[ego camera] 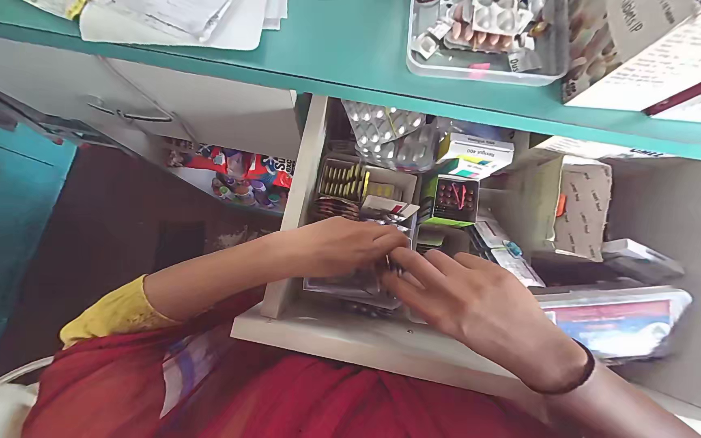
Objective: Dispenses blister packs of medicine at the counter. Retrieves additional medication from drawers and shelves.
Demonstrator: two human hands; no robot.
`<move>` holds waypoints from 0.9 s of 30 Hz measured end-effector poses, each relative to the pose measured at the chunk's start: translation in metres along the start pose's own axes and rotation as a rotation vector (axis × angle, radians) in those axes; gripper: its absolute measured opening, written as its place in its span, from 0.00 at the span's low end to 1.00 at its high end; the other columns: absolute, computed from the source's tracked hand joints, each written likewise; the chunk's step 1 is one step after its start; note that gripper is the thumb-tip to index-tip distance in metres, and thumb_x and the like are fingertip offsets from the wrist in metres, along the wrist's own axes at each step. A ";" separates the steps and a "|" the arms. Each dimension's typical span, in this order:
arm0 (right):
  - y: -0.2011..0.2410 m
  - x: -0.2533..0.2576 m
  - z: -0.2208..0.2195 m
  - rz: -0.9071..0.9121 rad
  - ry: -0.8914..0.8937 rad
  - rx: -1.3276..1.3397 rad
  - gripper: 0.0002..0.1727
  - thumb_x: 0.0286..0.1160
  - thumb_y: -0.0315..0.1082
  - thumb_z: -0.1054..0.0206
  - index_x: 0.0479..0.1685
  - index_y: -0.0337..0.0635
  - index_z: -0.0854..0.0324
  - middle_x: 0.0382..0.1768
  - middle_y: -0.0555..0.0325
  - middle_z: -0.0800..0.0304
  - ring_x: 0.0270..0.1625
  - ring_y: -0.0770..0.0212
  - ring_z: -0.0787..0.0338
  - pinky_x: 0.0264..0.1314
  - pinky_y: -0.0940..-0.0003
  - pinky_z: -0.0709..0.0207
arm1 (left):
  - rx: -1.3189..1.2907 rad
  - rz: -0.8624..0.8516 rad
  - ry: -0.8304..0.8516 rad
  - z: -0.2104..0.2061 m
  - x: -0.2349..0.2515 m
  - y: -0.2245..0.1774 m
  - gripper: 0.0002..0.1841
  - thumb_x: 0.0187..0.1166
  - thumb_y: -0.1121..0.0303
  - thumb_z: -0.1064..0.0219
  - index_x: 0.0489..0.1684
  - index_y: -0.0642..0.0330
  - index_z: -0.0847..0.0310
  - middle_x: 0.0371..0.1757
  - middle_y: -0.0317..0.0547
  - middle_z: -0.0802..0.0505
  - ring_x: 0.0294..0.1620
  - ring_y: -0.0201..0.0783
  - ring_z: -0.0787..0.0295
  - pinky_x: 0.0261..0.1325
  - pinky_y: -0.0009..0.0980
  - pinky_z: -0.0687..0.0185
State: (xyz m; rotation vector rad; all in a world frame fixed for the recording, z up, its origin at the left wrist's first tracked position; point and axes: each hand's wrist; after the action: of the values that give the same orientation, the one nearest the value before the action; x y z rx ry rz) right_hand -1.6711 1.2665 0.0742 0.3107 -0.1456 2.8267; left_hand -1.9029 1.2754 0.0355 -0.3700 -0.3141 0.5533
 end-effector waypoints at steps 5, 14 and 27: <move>0.003 0.010 -0.005 0.149 0.040 -0.023 0.15 0.79 0.20 0.46 0.54 0.44 0.16 0.49 0.52 0.13 0.30 0.55 0.19 0.19 0.66 0.38 | -0.177 -0.057 -0.045 0.004 0.005 0.007 0.19 0.69 0.84 0.32 0.60 0.67 0.21 0.39 0.51 0.07 0.37 0.48 0.06 0.37 0.43 0.12; 0.000 0.005 -0.017 0.088 0.130 -0.009 0.11 0.73 0.18 0.41 0.38 0.38 0.13 0.42 0.47 0.10 0.27 0.52 0.16 0.18 0.64 0.34 | 0.051 -0.014 -0.090 0.027 -0.015 0.006 0.13 0.81 0.81 0.42 0.57 0.65 0.16 0.57 0.52 0.07 0.55 0.45 0.06 0.48 0.37 0.10; 0.001 0.004 -0.017 0.045 0.093 0.023 0.11 0.75 0.21 0.39 0.43 0.40 0.11 0.47 0.48 0.08 0.31 0.50 0.11 0.22 0.60 0.26 | 0.043 0.280 0.663 -0.019 0.011 -0.003 0.11 0.85 0.76 0.43 0.40 0.76 0.16 0.40 0.65 0.10 0.48 0.62 0.10 0.53 0.56 0.18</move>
State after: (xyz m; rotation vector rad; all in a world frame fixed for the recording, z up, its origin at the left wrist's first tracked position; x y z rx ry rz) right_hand -1.6779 1.2688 0.0589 0.1820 -0.1016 2.8828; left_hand -1.8852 1.2744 0.0221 -0.5369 0.3938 0.6755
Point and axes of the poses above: each hand's wrist, its own x-axis towards the middle knuckle, its own z-axis out of the back of the hand, y = z × x
